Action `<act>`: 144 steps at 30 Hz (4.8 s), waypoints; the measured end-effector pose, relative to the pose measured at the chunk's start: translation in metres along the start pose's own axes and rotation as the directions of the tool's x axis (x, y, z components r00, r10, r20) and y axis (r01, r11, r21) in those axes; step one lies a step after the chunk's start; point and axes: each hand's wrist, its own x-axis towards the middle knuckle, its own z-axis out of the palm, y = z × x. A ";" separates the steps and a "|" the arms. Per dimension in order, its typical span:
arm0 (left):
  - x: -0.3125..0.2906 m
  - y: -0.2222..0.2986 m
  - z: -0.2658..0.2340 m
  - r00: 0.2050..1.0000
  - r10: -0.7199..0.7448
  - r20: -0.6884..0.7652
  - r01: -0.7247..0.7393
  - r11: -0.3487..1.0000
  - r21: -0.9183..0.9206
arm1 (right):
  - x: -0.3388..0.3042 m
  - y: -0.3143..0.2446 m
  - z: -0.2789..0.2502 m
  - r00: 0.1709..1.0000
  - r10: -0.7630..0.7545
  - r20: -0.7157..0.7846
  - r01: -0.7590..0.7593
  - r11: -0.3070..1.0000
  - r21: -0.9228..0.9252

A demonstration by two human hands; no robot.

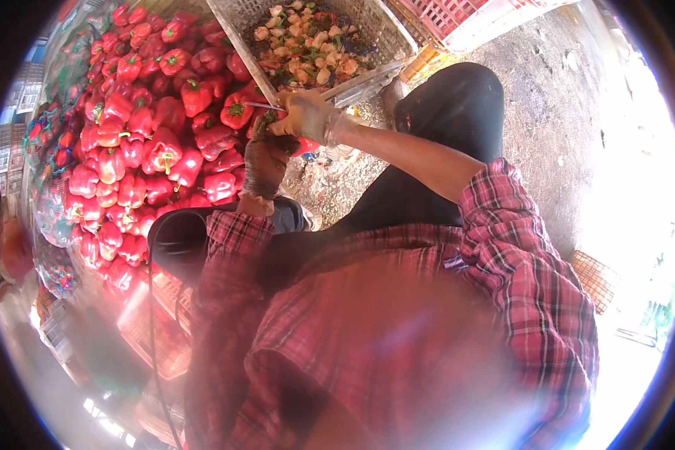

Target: The person processes peppers by cutting off the tops, removing the cores, and placing the cleaned peppers into a basket.

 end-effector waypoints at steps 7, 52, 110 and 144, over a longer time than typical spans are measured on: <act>-0.004 0.012 -0.017 0.992 -0.057 0.112 0.047 0.995 0.088 | 0.006 -0.018 -0.010 0.844 0.382 0.377 -0.537 0.596 0.597; -0.522 0.197 -0.112 0.214 0.920 -0.329 -0.475 0.393 0.788 | -0.083 -0.497 0.198 0.682 -0.507 0.527 0.059 0.757 0.651; -0.615 0.134 -0.870 -0.418 0.130 -0.899 -0.606 0.697 0.383 | -0.033 -0.420 0.695 0.330 -0.782 0.529 0.929 0.368 -0.036; -0.491 0.266 -0.256 0.324 0.897 -0.300 -0.829 0.422 0.367 | 0.000 -0.472 0.361 0.344 -0.871 0.350 0.937 0.293 -0.191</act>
